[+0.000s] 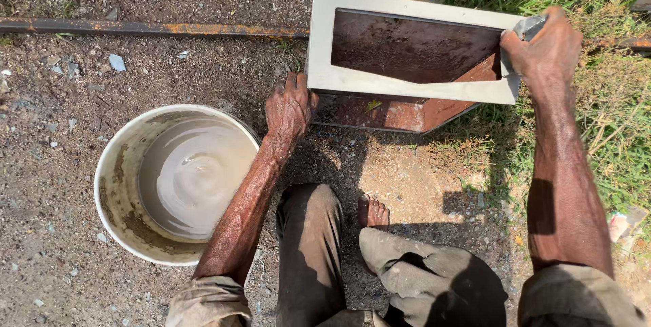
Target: The person kneels on the ground and sands a white rectangular frame using a sanding block. They repeatedly dip the sanding block into a bucket of water and continue sanding the frame's edges and corners.
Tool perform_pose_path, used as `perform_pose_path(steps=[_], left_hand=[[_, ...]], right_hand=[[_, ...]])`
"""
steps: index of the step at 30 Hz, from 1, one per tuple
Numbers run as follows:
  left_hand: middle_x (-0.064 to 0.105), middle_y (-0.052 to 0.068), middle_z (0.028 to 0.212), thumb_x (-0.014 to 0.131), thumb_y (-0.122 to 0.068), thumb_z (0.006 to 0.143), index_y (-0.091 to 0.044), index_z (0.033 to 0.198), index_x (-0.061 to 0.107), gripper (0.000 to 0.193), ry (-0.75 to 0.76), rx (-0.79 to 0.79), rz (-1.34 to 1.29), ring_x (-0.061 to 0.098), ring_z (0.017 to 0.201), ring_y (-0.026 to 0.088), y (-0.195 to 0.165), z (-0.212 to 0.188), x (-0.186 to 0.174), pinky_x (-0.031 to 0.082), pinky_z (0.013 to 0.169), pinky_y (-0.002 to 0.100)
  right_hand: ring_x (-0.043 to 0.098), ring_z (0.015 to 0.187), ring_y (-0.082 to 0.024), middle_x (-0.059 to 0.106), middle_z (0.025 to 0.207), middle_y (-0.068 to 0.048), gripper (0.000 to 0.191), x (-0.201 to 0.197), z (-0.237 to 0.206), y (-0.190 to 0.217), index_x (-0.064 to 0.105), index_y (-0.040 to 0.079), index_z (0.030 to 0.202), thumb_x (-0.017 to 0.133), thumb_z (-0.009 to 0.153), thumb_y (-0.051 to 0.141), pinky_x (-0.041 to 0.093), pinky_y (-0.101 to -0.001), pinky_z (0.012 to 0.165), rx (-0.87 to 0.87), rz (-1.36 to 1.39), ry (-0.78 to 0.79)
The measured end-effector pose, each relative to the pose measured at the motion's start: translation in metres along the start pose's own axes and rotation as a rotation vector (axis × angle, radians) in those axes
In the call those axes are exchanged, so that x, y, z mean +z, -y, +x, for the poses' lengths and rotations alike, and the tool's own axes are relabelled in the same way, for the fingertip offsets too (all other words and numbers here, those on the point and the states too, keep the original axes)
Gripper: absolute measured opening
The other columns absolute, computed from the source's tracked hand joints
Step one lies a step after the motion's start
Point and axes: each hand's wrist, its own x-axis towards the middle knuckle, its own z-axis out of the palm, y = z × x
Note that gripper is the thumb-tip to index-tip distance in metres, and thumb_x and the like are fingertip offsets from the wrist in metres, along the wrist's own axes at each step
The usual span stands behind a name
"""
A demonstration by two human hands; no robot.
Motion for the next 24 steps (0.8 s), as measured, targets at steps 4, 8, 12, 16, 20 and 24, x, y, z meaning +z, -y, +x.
perform_pose_path(steps=[4, 8, 12, 16, 20, 24], left_hand=[[0.064, 0.024, 0.123, 0.062, -0.030, 0.099, -0.001, 0.124, 0.056, 0.039, -0.036, -0.023, -0.020, 0.070, 0.101, 0.042, 0.001, 0.002, -0.001, 0.065, 0.064, 0.051], [0.065, 0.020, 0.122, 0.062, -0.035, 0.098, -0.003, 0.123, 0.057, 0.040, 0.076, -0.083, -0.035, 0.071, 0.103, 0.040, -0.003, 0.002, 0.002, 0.066, 0.069, 0.050], [0.064, 0.024, 0.123, 0.063, -0.035, 0.098, -0.002, 0.125, 0.056, 0.044, 0.018, -0.035, -0.012, 0.071, 0.098, 0.042, 0.000, 0.002, 0.005, 0.066, 0.057, 0.047], [0.064, 0.026, 0.123, 0.061, -0.033, 0.101, -0.003, 0.124, 0.057, 0.039, 0.009, -0.049, -0.018, 0.072, 0.096, 0.043, 0.005, 0.002, 0.008, 0.066, 0.054, 0.047], [0.065, 0.025, 0.120, 0.061, -0.030, 0.096, -0.003, 0.122, 0.058, 0.038, 0.013, -0.057, -0.044, 0.072, 0.095, 0.044, 0.004, 0.003, 0.012, 0.066, 0.057, 0.048], [0.064, 0.024, 0.122, 0.060, -0.030, 0.101, -0.002, 0.119, 0.058, 0.033, 0.035, -0.055, -0.027, 0.072, 0.098, 0.041, 0.005, 0.003, 0.012, 0.066, 0.062, 0.049]], right_hand=[[0.067, 0.074, -0.023, 0.072, 0.092, -0.015, 0.034, -0.004, 0.001, -0.001, 0.069, 0.002, 0.110, 0.082, 0.088, 0.024, 0.055, -0.0377, 0.062, 0.074, -0.030, 0.389], [0.068, 0.079, -0.021, 0.071, 0.096, -0.013, 0.040, -0.006, 0.003, -0.002, 0.067, 0.000, 0.113, 0.084, 0.092, 0.030, 0.058, -0.0381, 0.064, 0.094, 0.086, 0.258], [0.067, 0.076, -0.019, 0.069, 0.098, -0.013, 0.043, -0.010, 0.002, -0.001, 0.065, 0.000, 0.118, 0.084, 0.092, 0.028, 0.059, -0.0368, 0.060, 0.077, 0.072, 0.114], [0.066, 0.072, -0.025, 0.072, 0.090, -0.016, 0.039, -0.019, -0.005, 0.001, 0.070, 0.003, 0.111, 0.085, 0.090, 0.032, 0.054, -0.0421, 0.060, 0.141, -0.015, 0.421], [0.069, 0.078, -0.023, 0.071, 0.095, -0.015, 0.053, -0.029, -0.006, 0.006, 0.067, -0.001, 0.113, 0.087, 0.090, 0.042, 0.058, -0.0427, 0.065, 0.060, 0.075, 0.258], [0.070, 0.076, -0.026, 0.075, 0.093, -0.019, 0.052, -0.039, -0.017, 0.009, 0.072, 0.000, 0.110, 0.087, 0.089, 0.046, 0.055, -0.0421, 0.068, 0.040, -0.070, 0.369]])
